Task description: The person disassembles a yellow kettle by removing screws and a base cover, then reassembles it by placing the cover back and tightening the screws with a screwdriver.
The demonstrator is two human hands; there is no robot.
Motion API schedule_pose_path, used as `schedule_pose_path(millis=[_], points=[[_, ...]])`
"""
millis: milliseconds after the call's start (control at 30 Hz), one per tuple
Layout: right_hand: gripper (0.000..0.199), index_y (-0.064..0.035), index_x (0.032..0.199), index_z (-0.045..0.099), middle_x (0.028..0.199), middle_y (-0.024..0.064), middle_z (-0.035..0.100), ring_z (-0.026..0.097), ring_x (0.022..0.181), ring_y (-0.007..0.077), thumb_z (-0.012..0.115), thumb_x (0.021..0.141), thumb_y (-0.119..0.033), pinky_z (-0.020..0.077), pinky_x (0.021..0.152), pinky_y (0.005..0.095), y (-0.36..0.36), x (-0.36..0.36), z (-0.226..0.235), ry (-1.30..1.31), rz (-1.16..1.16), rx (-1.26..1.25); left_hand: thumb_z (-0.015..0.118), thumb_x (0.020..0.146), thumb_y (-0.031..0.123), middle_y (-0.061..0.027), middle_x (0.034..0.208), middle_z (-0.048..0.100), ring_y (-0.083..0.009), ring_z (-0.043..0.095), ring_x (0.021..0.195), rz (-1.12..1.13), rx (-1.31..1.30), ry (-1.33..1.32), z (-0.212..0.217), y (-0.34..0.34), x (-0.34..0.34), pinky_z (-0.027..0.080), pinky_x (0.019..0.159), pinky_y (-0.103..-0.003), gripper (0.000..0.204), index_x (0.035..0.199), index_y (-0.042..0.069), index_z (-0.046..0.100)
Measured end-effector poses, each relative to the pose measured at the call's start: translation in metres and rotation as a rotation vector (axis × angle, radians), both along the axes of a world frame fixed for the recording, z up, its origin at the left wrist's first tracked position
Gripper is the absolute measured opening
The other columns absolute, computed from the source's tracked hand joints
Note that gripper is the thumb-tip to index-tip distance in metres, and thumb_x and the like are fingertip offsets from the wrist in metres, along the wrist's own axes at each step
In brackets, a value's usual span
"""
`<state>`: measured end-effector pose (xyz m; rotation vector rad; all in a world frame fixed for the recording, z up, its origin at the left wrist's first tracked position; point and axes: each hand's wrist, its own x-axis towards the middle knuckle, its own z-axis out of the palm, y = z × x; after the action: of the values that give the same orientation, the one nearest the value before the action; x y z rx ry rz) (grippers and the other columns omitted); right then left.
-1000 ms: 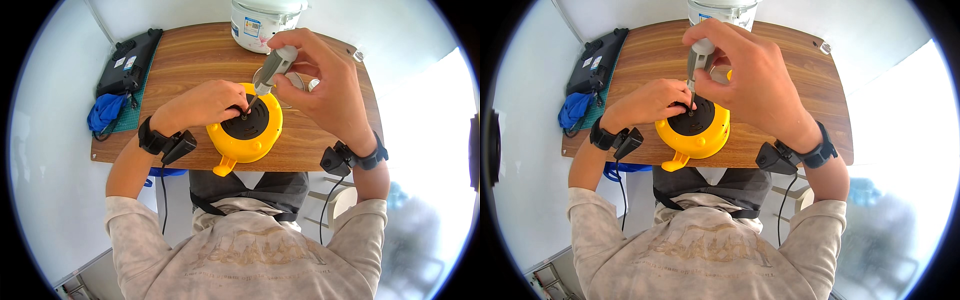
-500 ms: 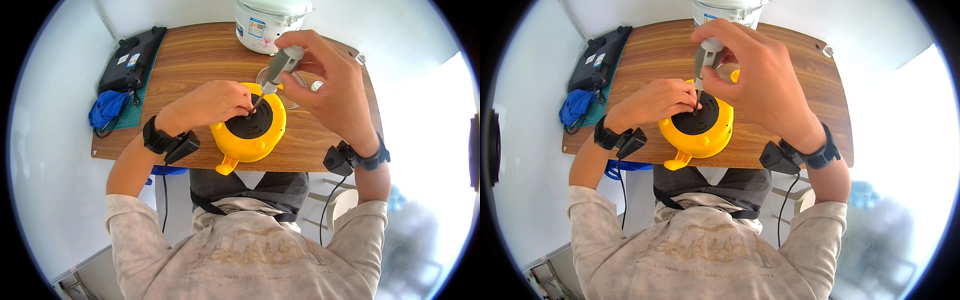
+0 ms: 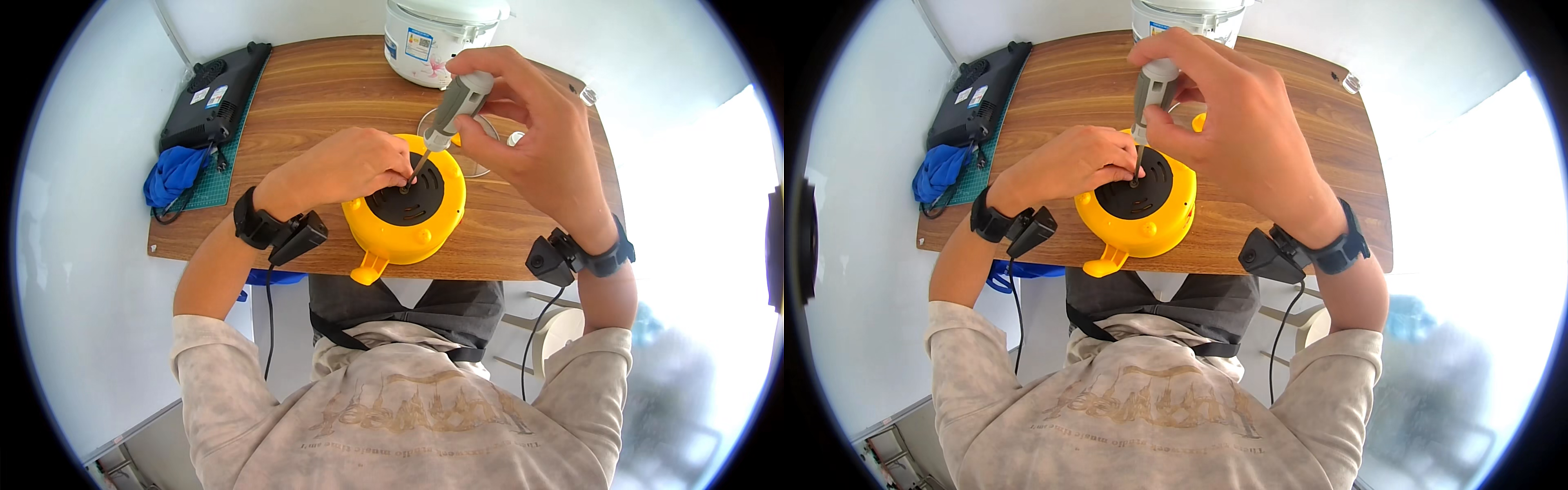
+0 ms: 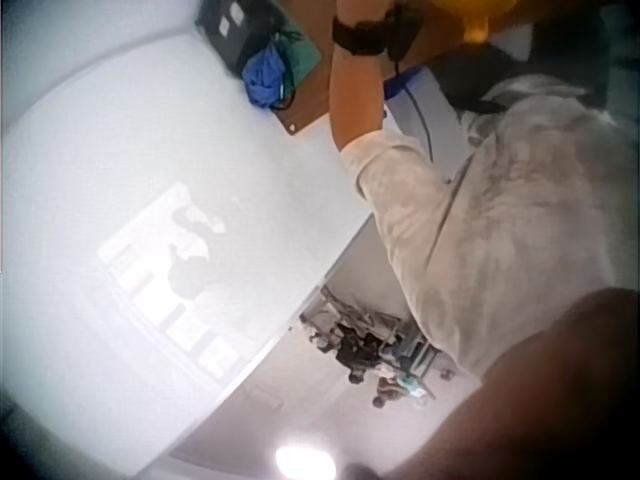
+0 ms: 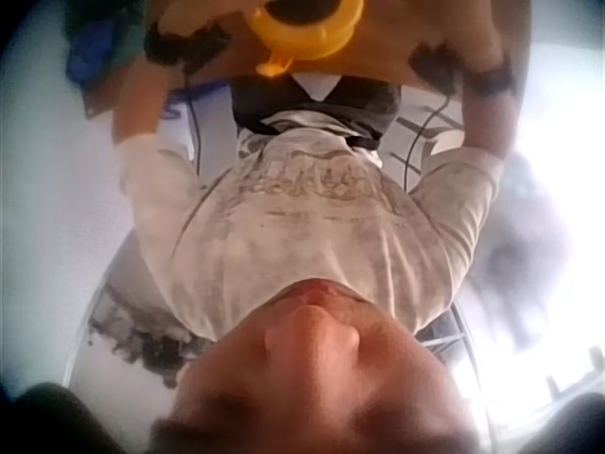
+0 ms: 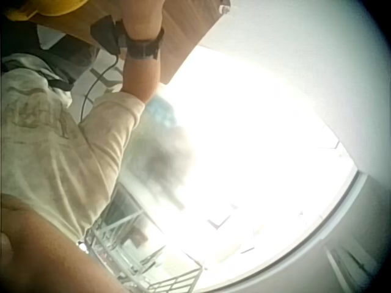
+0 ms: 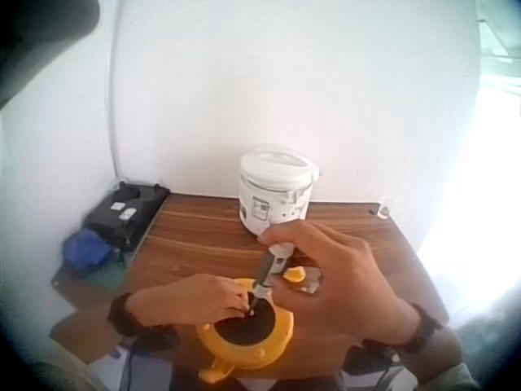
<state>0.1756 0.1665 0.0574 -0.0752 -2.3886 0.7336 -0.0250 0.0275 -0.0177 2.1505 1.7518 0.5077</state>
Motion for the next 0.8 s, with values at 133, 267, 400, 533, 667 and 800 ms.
schedule_pose_path(millis=[133,267,400,533,667,800], points=[[0.037,-0.0059,0.122,0.064,0.112,0.0072,0.072,0.073,0.101,0.0176,0.070,0.086,0.000,0.0585,0.098,0.0340,0.0001,-0.0019,-0.0010,0.007,0.019,0.011,0.064,0.091,0.013,-0.0088,0.092,0.068,-0.0273,0.065,0.087,0.019,-0.020,-0.009,0.0020,-0.0005,0.0014,0.053,0.081,-0.036,0.013,0.095,0.004,0.073],[0.037,-0.0060,0.122,0.064,0.113,0.0075,0.072,0.073,0.102,0.0181,0.070,0.086,0.001,0.0584,0.098,0.0343,-0.0012,-0.0012,-0.0008,0.019,0.013,0.000,0.065,0.092,0.013,-0.0091,0.090,0.067,-0.0277,0.064,0.085,0.013,0.013,-0.032,0.0027,-0.0016,0.0022,0.053,0.079,-0.036,0.013,0.095,0.004,0.073],[0.037,-0.0066,0.122,0.065,0.114,0.0076,0.072,0.073,0.103,0.0186,0.070,0.086,0.001,0.0585,0.098,0.0345,-0.0008,-0.0019,-0.0015,0.012,0.011,0.007,0.065,0.092,0.014,-0.0094,0.090,0.067,-0.0279,0.064,0.084,0.027,0.006,-0.031,0.0016,-0.0018,0.0018,0.053,0.079,-0.036,0.013,0.094,0.004,0.073],[0.039,-0.0076,0.124,0.066,0.114,0.0073,0.072,0.073,0.103,0.0188,0.071,0.086,0.000,0.0590,0.098,0.0341,-0.0010,-0.0019,-0.0027,0.030,0.037,0.030,0.065,0.092,0.015,-0.0094,0.091,0.068,-0.0286,0.065,0.085,0.031,0.000,-0.015,0.0033,-0.0020,0.0024,0.053,0.079,-0.036,0.014,0.095,0.004,0.073],[0.041,-0.0087,0.127,0.067,0.118,0.0068,0.070,0.072,0.105,0.0184,0.074,0.087,0.000,0.0599,0.096,0.0334,0.0014,-0.0027,-0.0014,0.059,0.108,0.052,0.065,0.093,0.015,-0.0101,0.095,0.070,-0.0295,0.066,0.088,0.060,-0.035,-0.017,0.0009,-0.0023,0.0014,0.053,0.080,-0.037,0.016,0.101,0.005,0.075],[0.042,-0.0086,0.127,0.067,0.121,0.0061,0.069,0.071,0.107,0.0188,0.075,0.087,0.001,0.0590,0.097,0.0334,0.0050,-0.0012,-0.0004,0.016,0.102,0.022,0.067,0.093,0.014,-0.0120,0.096,0.072,-0.0302,0.067,0.089,0.070,-0.039,-0.064,0.0044,-0.0039,0.0020,0.054,0.081,-0.038,0.018,0.106,0.005,0.076]])
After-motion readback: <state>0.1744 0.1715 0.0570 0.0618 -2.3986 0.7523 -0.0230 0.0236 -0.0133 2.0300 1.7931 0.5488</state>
